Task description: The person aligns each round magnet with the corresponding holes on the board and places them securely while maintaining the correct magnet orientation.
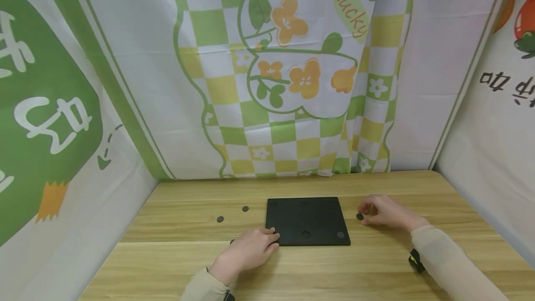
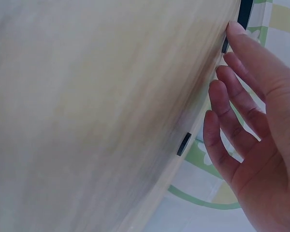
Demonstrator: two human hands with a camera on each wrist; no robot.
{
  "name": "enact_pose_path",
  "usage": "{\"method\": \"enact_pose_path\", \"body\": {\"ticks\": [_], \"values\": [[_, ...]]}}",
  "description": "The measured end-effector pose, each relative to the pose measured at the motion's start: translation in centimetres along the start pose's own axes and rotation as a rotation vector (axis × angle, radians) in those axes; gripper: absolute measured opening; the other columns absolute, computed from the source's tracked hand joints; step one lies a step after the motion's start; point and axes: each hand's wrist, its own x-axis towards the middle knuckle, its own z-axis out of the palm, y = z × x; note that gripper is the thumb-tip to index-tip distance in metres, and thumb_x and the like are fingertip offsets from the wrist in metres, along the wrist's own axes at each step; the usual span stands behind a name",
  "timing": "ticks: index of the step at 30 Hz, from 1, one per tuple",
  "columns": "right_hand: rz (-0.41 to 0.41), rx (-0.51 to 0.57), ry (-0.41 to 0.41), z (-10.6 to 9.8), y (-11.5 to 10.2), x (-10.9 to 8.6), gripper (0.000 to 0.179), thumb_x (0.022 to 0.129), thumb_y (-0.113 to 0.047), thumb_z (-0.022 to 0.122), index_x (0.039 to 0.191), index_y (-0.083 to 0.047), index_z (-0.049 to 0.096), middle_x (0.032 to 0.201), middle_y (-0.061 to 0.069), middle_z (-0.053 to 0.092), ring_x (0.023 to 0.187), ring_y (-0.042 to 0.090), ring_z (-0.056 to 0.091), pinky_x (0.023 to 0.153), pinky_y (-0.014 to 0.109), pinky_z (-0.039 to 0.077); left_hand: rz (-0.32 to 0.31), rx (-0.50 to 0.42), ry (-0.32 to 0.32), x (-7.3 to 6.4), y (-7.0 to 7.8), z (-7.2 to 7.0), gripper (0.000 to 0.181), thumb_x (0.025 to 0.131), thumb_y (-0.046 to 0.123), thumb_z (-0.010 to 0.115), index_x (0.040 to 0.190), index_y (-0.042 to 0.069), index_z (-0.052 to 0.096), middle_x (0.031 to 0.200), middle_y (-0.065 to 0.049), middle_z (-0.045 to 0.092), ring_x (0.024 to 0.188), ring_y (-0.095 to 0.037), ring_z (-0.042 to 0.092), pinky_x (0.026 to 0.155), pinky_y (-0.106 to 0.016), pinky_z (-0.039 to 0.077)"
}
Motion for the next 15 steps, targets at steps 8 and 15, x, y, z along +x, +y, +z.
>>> {"method": "enact_pose_path", "body": {"ticks": [8,15], "values": [[0.004,0.016,0.003,-0.12,-0.07,-0.03,0.022,0.079,-0.03,0.076,0.095,-0.016,0.069,0.093,-0.005,0.068,0.078,0.006,0.061,0.068,0.026,0.053,-0.008,-0.002,0.001,-0.05,0.16,-0.06,0.036,0.098,0.028,0.049,0.126,0.008,0.062,0.13,-0.013,0.059,0.118,-0.026,0.059,0.097,-0.04,0.049],[0.022,0.018,0.006,-0.13,-0.08,0.01,0.02,0.079,-0.028,0.077,0.094,-0.015,0.07,0.092,-0.004,0.068,0.076,0.005,0.06,0.066,0.023,0.052,-0.014,0.004,-0.002,-0.04,0.14,0.1,0.036,0.098,0.029,0.049,0.126,0.009,0.062,0.13,-0.012,0.059,0.118,-0.025,0.059,0.097,-0.039,0.049]]}}
